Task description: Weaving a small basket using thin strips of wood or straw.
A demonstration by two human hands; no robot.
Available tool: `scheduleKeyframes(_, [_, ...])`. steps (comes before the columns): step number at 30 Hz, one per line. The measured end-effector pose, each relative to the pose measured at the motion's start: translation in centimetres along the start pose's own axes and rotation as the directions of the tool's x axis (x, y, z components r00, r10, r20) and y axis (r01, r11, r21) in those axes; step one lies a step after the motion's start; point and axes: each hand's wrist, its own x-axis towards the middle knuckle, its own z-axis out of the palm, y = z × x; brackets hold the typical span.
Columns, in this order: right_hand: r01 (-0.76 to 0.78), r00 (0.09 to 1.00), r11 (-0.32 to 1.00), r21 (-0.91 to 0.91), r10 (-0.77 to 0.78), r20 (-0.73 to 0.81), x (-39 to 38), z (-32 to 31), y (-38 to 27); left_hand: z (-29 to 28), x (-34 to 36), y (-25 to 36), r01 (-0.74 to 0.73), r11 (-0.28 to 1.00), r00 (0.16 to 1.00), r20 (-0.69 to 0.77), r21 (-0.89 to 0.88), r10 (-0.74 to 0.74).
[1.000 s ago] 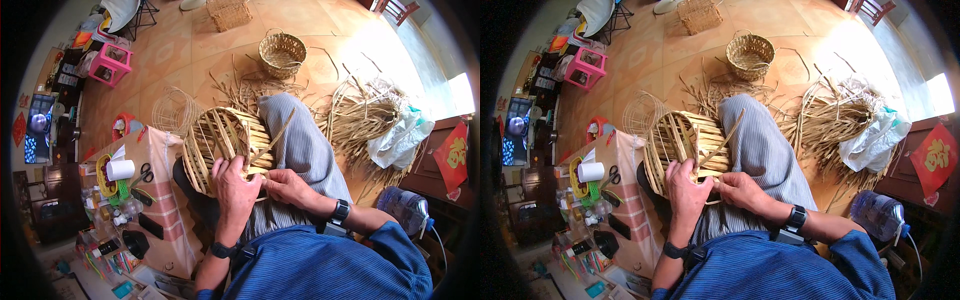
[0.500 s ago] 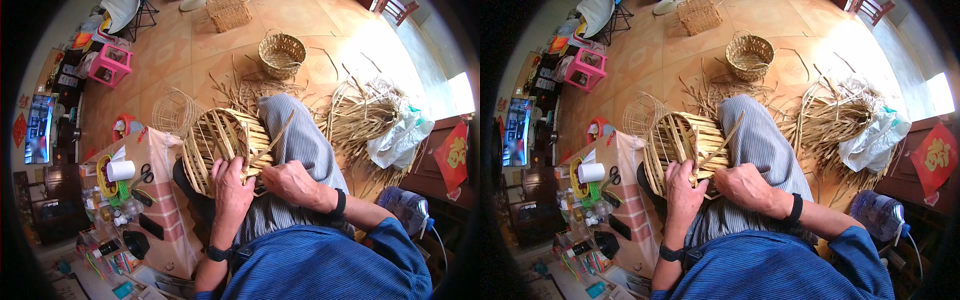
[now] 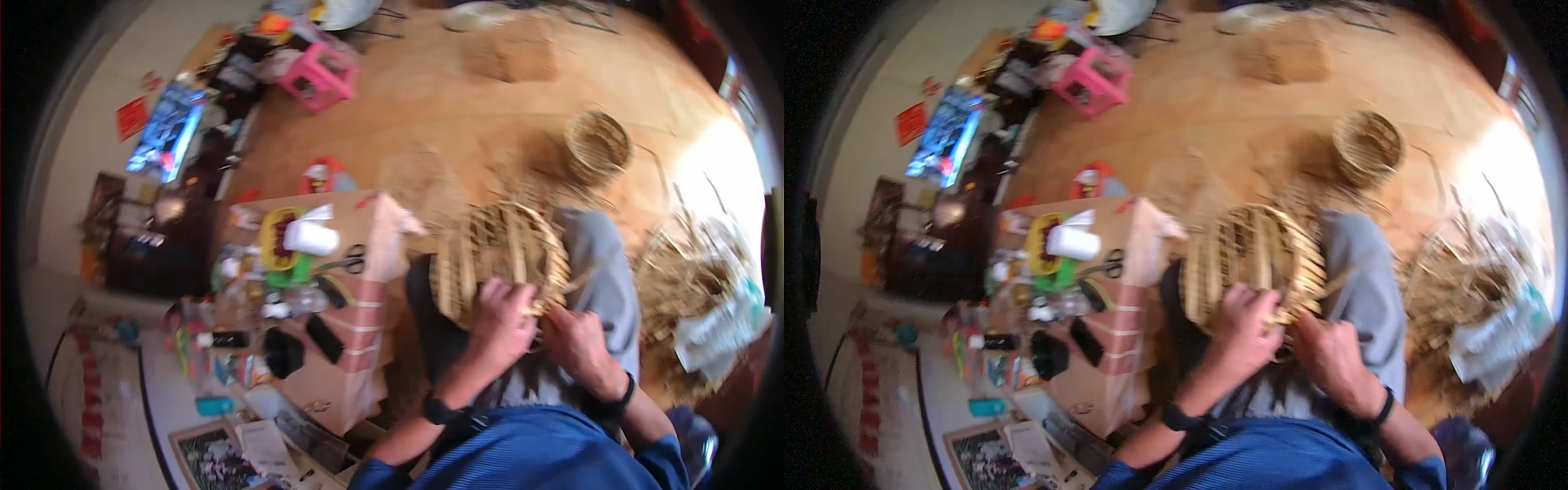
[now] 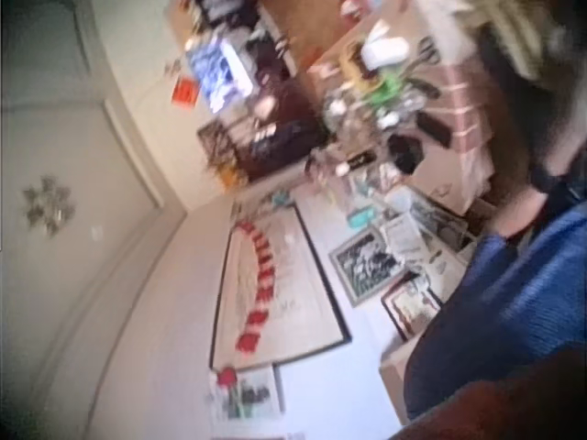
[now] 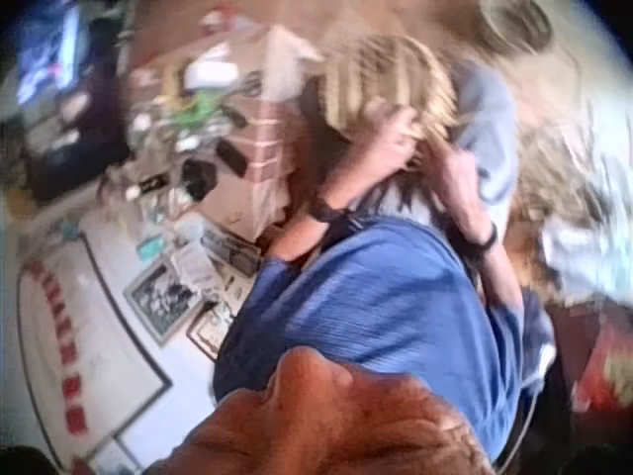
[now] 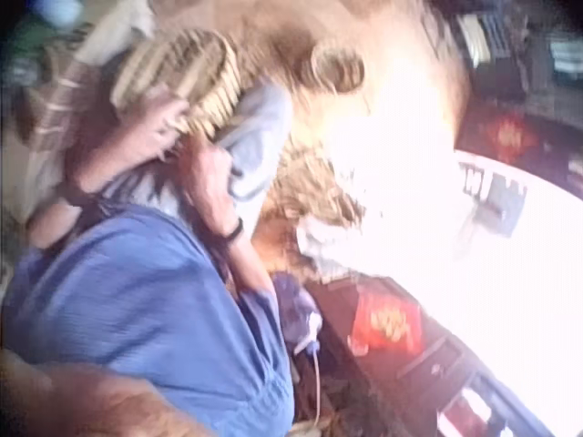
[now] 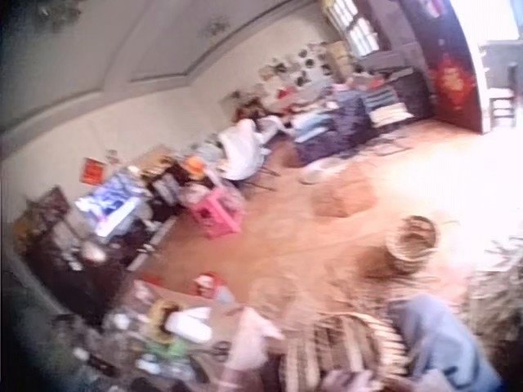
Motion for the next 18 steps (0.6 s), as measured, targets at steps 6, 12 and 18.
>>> scheduleKeyframes(6, [-0.035,0.999,0.999,0.037,0.036,-0.012,0.7,-0.8,-1.0,0.9,-0.7,0.1,0.074,0.990,0.997,-0.030,-0.118,-0.078])
scheduleKeyframes(12, [-0.046,0.999,0.999,-0.011,0.046,-0.008,1.8,-0.6,-1.7,0.9,-0.7,-0.9,0.030,0.991,0.998,-0.055,-0.134,-0.037])
scheduleKeyframes(18, [-0.049,0.999,0.999,0.008,0.049,-0.007,1.6,-0.9,-1.5,0.7,-0.9,-1.2,-0.007,0.989,0.998,-0.056,-0.149,-0.002])
